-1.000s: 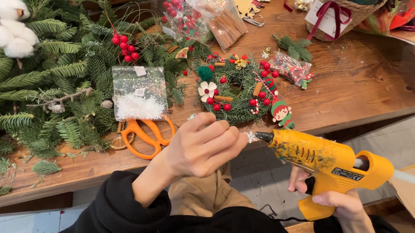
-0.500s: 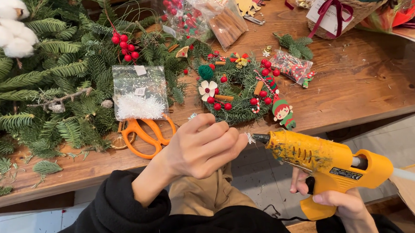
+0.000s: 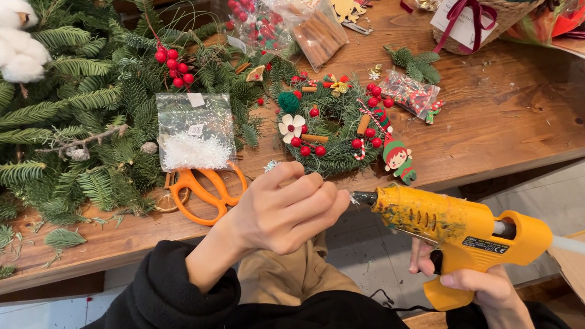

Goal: The person decorates a small green wreath by applying hot glue to white snowflake ornaments and attaching them to the wreath. They repeatedly pick up snowflakes, apply glue, and place them among red berries and other decorations.

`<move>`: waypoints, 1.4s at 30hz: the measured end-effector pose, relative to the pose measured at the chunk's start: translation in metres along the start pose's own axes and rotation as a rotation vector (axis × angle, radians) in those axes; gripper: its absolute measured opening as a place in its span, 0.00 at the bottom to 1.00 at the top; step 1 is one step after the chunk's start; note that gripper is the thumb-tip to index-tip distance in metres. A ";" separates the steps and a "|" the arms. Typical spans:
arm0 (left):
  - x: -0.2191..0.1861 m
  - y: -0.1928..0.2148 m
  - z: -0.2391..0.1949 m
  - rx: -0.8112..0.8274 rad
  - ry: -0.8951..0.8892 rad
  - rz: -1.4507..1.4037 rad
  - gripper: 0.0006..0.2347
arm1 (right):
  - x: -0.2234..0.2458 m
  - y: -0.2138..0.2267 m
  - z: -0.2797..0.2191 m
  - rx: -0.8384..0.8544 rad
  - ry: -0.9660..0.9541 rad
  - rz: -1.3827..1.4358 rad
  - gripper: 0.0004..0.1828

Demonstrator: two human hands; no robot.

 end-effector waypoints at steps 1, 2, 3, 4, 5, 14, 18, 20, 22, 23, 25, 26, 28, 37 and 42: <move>0.000 0.000 0.000 0.000 0.000 0.000 0.04 | -0.001 0.002 -0.001 0.000 0.000 0.000 0.17; 0.000 0.000 0.000 -0.006 -0.004 0.000 0.03 | -0.002 0.003 -0.002 0.006 -0.009 0.006 0.17; 0.000 0.000 -0.001 -0.012 -0.007 0.001 0.03 | -0.003 0.005 -0.003 0.012 -0.018 0.012 0.18; 0.000 0.000 -0.001 -0.012 -0.007 0.000 0.03 | -0.002 0.004 -0.003 0.012 -0.018 0.012 0.18; 0.000 0.000 -0.001 -0.009 -0.006 -0.007 0.03 | 0.000 0.003 -0.003 0.014 -0.015 0.019 0.18; 0.000 0.000 0.001 -0.007 -0.022 0.009 0.04 | 0.002 0.006 -0.004 0.015 -0.006 -0.001 0.18; 0.000 -0.001 0.001 -0.002 -0.026 0.027 0.04 | 0.004 0.006 -0.004 0.025 0.003 -0.013 0.17; 0.000 -0.001 0.001 0.002 -0.024 0.021 0.04 | 0.006 0.005 -0.004 0.030 0.005 -0.016 0.17; 0.000 -0.002 0.001 0.004 -0.024 0.017 0.04 | 0.004 0.008 -0.006 0.034 0.008 -0.020 0.17; 0.000 -0.003 0.000 0.006 -0.023 0.019 0.04 | 0.001 0.012 -0.009 0.027 -0.012 -0.007 0.18; 0.000 -0.005 0.001 0.006 -0.022 0.021 0.04 | -0.002 0.014 -0.012 0.019 -0.032 0.005 0.19; 0.002 -0.006 0.003 -0.016 0.021 0.007 0.06 | -0.001 0.012 -0.012 0.045 -0.020 0.026 0.24; 0.006 -0.012 -0.001 -0.040 0.064 -0.007 0.09 | -0.001 0.013 -0.013 0.070 -0.007 0.046 0.29; 0.086 -0.078 -0.038 0.311 0.874 -0.384 0.04 | -0.016 0.066 -0.028 -0.162 0.000 -0.227 0.21; 0.121 -0.133 -0.050 0.803 1.016 -0.313 0.06 | -0.039 0.121 -0.052 -0.431 0.136 -0.037 0.27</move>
Point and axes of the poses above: each hand's wrist, its own z-axis towards the middle knuckle, its own y-axis out of the back of the hand, x = y × z, the point moved 3 cm from there along z, towards the middle knuckle, and after that the axes turned 6 degrees about -x, right-handed, at the moved point
